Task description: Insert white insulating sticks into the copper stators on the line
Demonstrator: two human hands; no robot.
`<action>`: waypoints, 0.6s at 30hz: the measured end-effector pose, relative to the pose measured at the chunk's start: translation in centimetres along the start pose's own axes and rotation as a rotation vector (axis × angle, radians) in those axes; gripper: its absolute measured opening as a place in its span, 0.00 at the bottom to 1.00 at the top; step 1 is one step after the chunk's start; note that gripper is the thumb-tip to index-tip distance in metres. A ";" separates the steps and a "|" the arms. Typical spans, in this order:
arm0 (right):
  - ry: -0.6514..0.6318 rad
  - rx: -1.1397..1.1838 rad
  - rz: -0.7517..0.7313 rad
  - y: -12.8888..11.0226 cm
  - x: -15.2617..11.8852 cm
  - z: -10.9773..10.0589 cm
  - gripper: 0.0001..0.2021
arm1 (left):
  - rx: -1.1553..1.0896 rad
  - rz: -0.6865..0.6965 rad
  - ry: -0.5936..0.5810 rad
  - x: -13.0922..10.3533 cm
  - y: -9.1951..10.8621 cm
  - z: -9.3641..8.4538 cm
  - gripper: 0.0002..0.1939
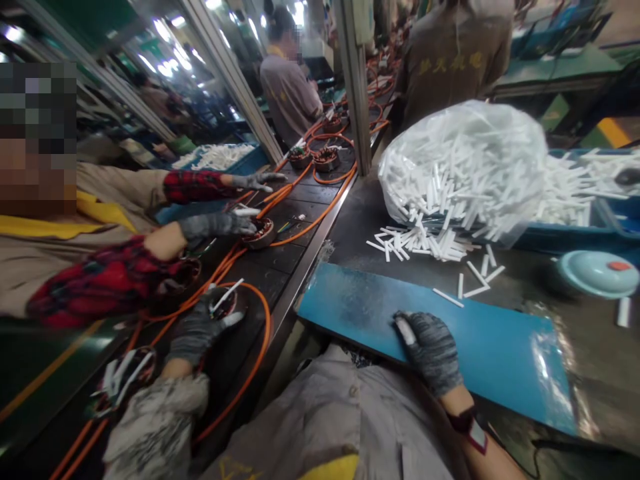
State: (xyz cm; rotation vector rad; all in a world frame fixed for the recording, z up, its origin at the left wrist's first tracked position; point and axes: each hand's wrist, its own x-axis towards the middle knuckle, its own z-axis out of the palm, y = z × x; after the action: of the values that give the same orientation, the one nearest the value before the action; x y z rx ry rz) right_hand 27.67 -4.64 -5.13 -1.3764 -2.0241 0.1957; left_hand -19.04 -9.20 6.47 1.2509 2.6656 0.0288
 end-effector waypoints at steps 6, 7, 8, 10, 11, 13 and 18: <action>-0.040 0.025 0.032 0.1 -0.2 0.0 0.23 | 0.397 0.031 0.420 -0.2 2.0 -0.1 0.40; -0.041 0.026 0.033 0.0 -0.3 0.1 0.23 | 0.411 0.130 0.456 -0.5 2.7 0.3 0.38; -0.035 0.028 0.029 0.0 -0.3 0.1 0.23 | 0.418 0.247 0.435 -0.8 3.5 0.8 0.37; -0.012 0.029 0.008 -0.1 -0.4 0.2 0.22 | 0.435 0.442 0.224 -1.1 4.8 2.1 0.33; -0.002 0.028 -0.008 -0.1 -0.4 0.3 0.22 | 0.442 0.473 0.075 -1.2 5.3 2.7 0.32; 0.008 0.022 -0.048 -0.2 -0.3 0.3 0.21 | 0.436 0.403 -0.158 -1.0 5.9 3.8 0.31; 0.057 -0.008 -0.108 -0.3 -0.2 0.4 0.19 | 0.303 0.283 -0.174 1.0 6.5 4.2 0.28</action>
State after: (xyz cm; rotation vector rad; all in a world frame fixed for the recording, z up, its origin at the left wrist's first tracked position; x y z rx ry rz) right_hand 27.23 -4.90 -5.38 -1.2595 -2.0476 0.0993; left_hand -13.97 -4.52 2.82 1.6302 2.3872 -0.4374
